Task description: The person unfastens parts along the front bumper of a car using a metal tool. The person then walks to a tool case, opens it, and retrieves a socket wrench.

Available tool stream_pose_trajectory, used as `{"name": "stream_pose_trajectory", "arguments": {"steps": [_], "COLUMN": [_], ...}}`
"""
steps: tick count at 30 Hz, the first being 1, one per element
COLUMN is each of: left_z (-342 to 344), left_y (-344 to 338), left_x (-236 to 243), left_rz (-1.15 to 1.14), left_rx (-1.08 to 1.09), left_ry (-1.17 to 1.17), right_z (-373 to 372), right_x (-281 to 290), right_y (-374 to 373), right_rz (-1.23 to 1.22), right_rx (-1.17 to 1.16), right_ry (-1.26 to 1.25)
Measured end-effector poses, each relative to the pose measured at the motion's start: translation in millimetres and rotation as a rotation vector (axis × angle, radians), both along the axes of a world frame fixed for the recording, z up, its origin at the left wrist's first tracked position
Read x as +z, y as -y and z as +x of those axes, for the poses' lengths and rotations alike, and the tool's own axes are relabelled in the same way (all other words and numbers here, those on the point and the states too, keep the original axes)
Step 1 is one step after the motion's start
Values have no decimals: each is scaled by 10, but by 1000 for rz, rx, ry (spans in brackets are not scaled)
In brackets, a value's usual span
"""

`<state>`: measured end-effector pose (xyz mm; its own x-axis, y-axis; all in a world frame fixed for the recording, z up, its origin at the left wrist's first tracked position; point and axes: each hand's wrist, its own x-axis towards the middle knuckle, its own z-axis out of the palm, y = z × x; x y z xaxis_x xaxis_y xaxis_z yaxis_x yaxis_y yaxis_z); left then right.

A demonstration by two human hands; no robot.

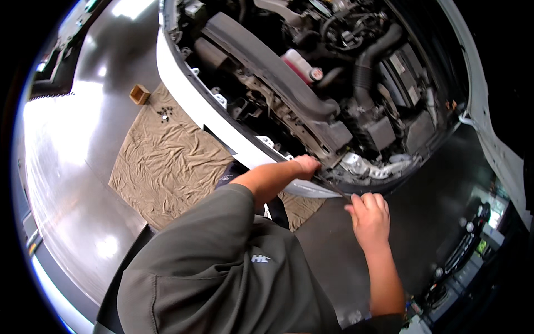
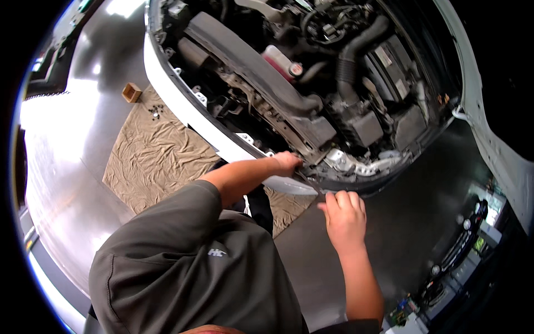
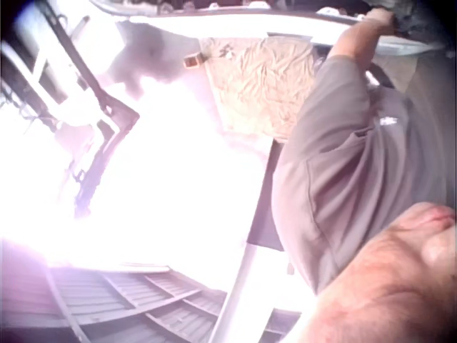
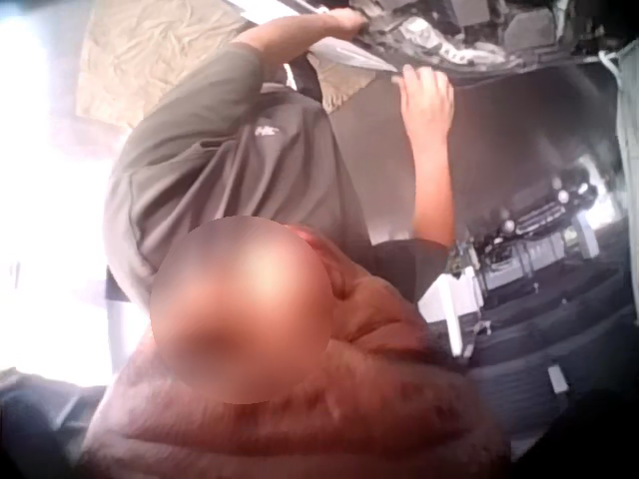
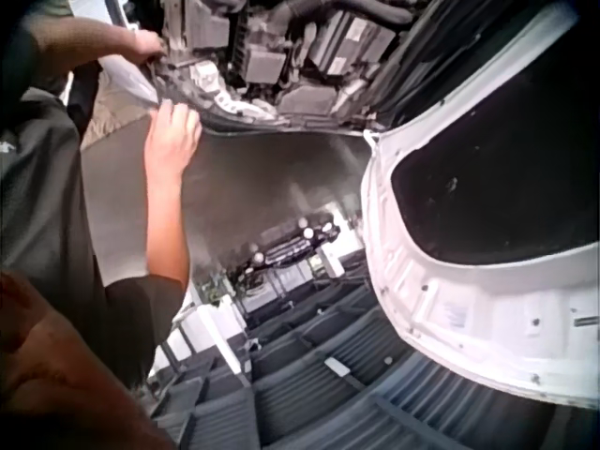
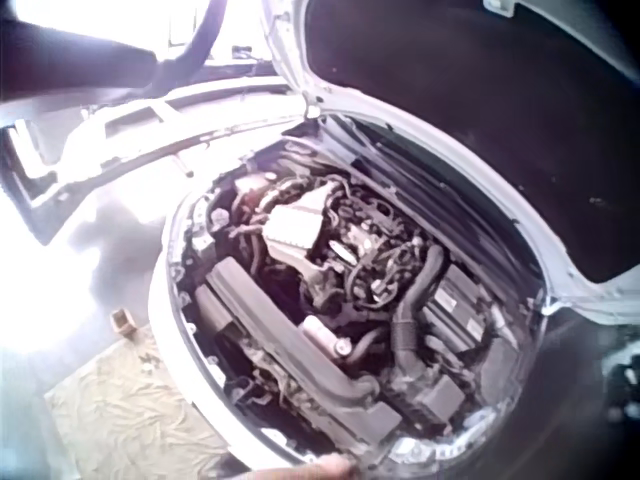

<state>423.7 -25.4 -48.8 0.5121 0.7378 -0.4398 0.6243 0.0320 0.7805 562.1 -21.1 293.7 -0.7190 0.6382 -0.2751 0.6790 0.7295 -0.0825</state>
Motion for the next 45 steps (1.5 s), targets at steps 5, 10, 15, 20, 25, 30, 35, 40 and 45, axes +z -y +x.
{"name": "stream_pose_trajectory", "arguments": {"steps": [5, 10, 15, 20, 25, 30, 35, 40, 45], "left_z": [4, -68, -163, -308, -1, -81, -53, 210, 375], "left_y": [-68, -65, 40, 578, 535, 77, -625, -835, -818], "left_x": [-80, -39, 841, 1729, 1884, 1907, 1978, 1929, 1618], "left_rz": [42, 17, 411, 367, -7, 67, -208, -122, -208], "left_rx": [-64, -63, 189, 262, 527, 339, -69, -301, -475], "left_ry": [32, 86, 381, 868, 1016, 817, 591, 656, 703], "right_z": [-29, -71, 49, -91, -79, 151, 358, 392, 407], "right_x": [-130, -345, -610, -416, -458, -142, 71, 6, -79], "right_y": [48, 146, 329, 300, 394, 232, 90, 8, -55], "right_rz": [-206, -266, -390, -548, -616, -787, -11, 117, 169], "right_rx": [-622, -935, -1131, -1393, -1416, -1408, -549, -86, 46], "right_ry": [-244, -480, -733, -879, -1047, -759, -500, -455, -345]}}
